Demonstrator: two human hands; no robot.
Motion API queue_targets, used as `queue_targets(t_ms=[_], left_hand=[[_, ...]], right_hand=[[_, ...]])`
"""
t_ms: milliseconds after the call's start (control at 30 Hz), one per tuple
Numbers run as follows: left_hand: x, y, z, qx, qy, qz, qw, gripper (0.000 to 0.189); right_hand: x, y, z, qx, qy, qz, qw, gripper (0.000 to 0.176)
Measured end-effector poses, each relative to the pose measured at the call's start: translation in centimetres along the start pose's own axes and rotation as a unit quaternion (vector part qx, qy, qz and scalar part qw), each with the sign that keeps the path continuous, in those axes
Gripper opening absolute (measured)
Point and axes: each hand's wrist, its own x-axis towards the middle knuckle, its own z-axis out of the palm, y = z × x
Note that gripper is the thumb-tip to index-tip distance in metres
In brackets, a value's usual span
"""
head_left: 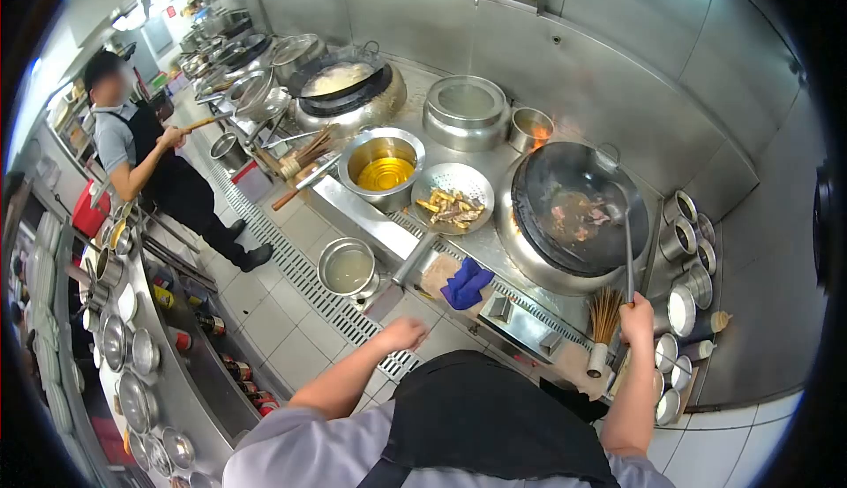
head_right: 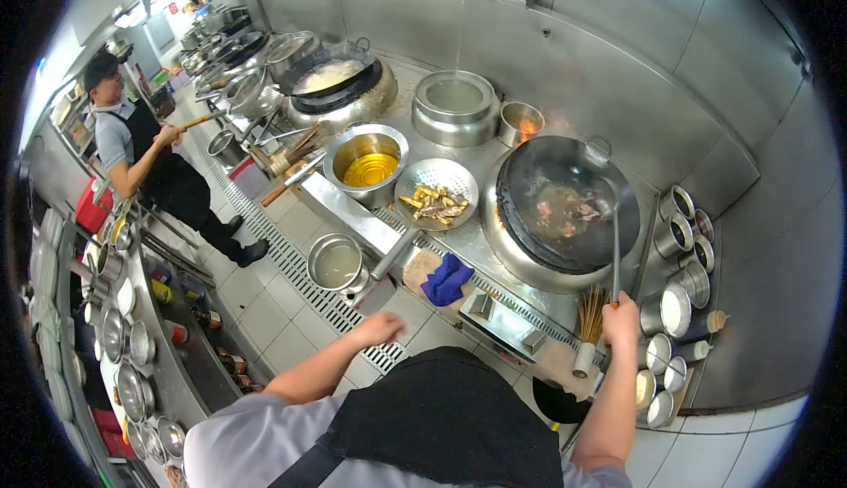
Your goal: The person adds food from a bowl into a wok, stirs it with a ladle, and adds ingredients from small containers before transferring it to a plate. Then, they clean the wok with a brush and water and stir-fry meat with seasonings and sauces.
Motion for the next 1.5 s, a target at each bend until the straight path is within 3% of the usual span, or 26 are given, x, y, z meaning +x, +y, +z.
queue_targets(t_ms=[67,100,167,233,267,367,400,467,567,633,700,767,833,900,967,1033,1067,1100,1167,1200,1233,1267,1300,1367,1400,1500], left_hand=[[4.1,5.9,0.4,0.017,-0.017,0.124,0.992,0.043],[5.6,9.0,0.7,0.025,0.008,0.226,0.974,0.044],[9.2,14.5,1.7,0.096,0.001,0.226,0.969,0.042],[9.4,20.5,2.4,0.168,0.042,0.288,0.942,0.039],[9.6,22.5,2.6,0.165,0.027,0.312,0.935,0.034],[7.9,26.6,3.2,0.182,-0.018,0.304,0.935,0.030],[8.1,26.1,4.0,0.155,0.011,0.367,0.917,0.026],[8.5,27.1,4.7,0.182,0.033,0.370,0.911,0.024],[12.0,28.0,7.1,0.232,0.090,0.387,0.888,0.021],[14.9,29.2,7.7,0.339,0.196,0.450,0.803,0.020],[17.5,29.9,8.4,0.379,0.180,0.413,0.808,0.029],[18.6,30.3,8.9,0.419,-0.021,0.251,0.872,0.041],[17.2,30.5,9.6,0.419,0.003,0.258,0.871,0.050],[16.1,30.6,9.2,0.427,0.063,0.310,0.847,0.049],[16.7,29.2,9.8,0.427,0.074,0.308,0.847,0.048],[18.3,28.6,9.5,0.411,0.085,0.306,0.855,0.048],[18.5,28.3,9.6,0.393,0.085,0.301,0.865,0.035],[17.7,27.9,9.8,0.392,0.089,0.298,0.866,0.035],[14.5,27.4,9.9,0.221,0.270,0.483,0.803,0.022],[12.7,27.4,9.7,0.194,0.261,0.481,0.814,0.021],[11.5,26.6,9.9,0.192,0.263,0.477,0.817,0.021],[10.3,25.6,10.2,0.169,0.229,0.457,0.843,0.018],[9.0,24.7,10.3,0.147,0.195,0.438,0.865,0.016],[6.0,23.2,10.0,0.153,0.138,0.423,0.882,0.012],[5.0,21.9,9.9,0.154,0.140,0.424,0.882,0.012],[2.5,18.3,9.6,0.140,0.117,0.346,0.920,0.012]], right_hand=[[1.9,1.7,3.6,-0.033,0.021,-0.049,0.998,0.031],[2.0,2.9,4.3,-0.067,0.047,-0.089,0.993,0.032],[0.5,0.2,2.7,0.069,-0.092,0.004,0.993,0.031],[-2.8,-3.7,-1.2,0.024,-0.101,-0.005,0.995,0.033],[-3.2,-2.6,-2.0,-0.101,-0.064,-0.080,0.990,0.038],[-7.3,-2.3,-8.3,-0.196,-0.087,-0.110,0.970,0.039],[-7.7,-2.0,-9.9,-0.194,-0.086,-0.110,0.971,0.039],[-8.2,-0.7,-12.0,-0.215,-0.152,-0.124,0.957,0.038],[-4.6,0.3,-8.4,-0.245,-0.135,-0.086,0.956,0.039],[-1.2,2.2,-5.5,-0.209,-0.100,-0.081,0.969,0.041],[0.8,1.8,-4.7,-0.138,-0.072,-0.069,0.985,0.040],[2.3,1.6,-3.1,-0.068,-0.053,-0.051,0.995,0.040],[3.9,1.5,-1.2,-0.078,0.024,-0.023,0.996,0.038],[4.7,0.9,0.0,-0.026,-0.041,0.019,0.999,0.039],[4.7,2.4,1.9,0.022,-0.080,-0.008,0.996,0.036],[3.7,0.0,0.4,0.140,-0.226,0.047,0.963,0.030],[2.7,-0.4,-0.3,0.170,-0.218,0.006,0.961,0.024],[1.2,0.0,-0.8,0.167,-0.221,0.002,0.961,0.024],[-0.9,0.8,-1.1,0.163,-0.190,-0.069,0.966,0.023],[-0.2,1.2,-1.1,0.160,-0.193,-0.071,0.965,0.023],[0.7,2.2,-1.1,0.210,-0.248,-0.017,0.946,0.023],[1.1,2.9,-0.8,0.257,-0.301,0.040,0.918,0.024],[1.4,3.2,0.1,0.254,-0.302,0.040,0.918,0.024],[2.6,3.2,1.4,0.062,-0.127,-0.099,0.985,0.020],[2.5,2.7,1.1,0.063,-0.127,-0.101,0.985,0.020],[1.4,1.0,-1.1,0.281,-0.266,0.040,0.921,0.010]])
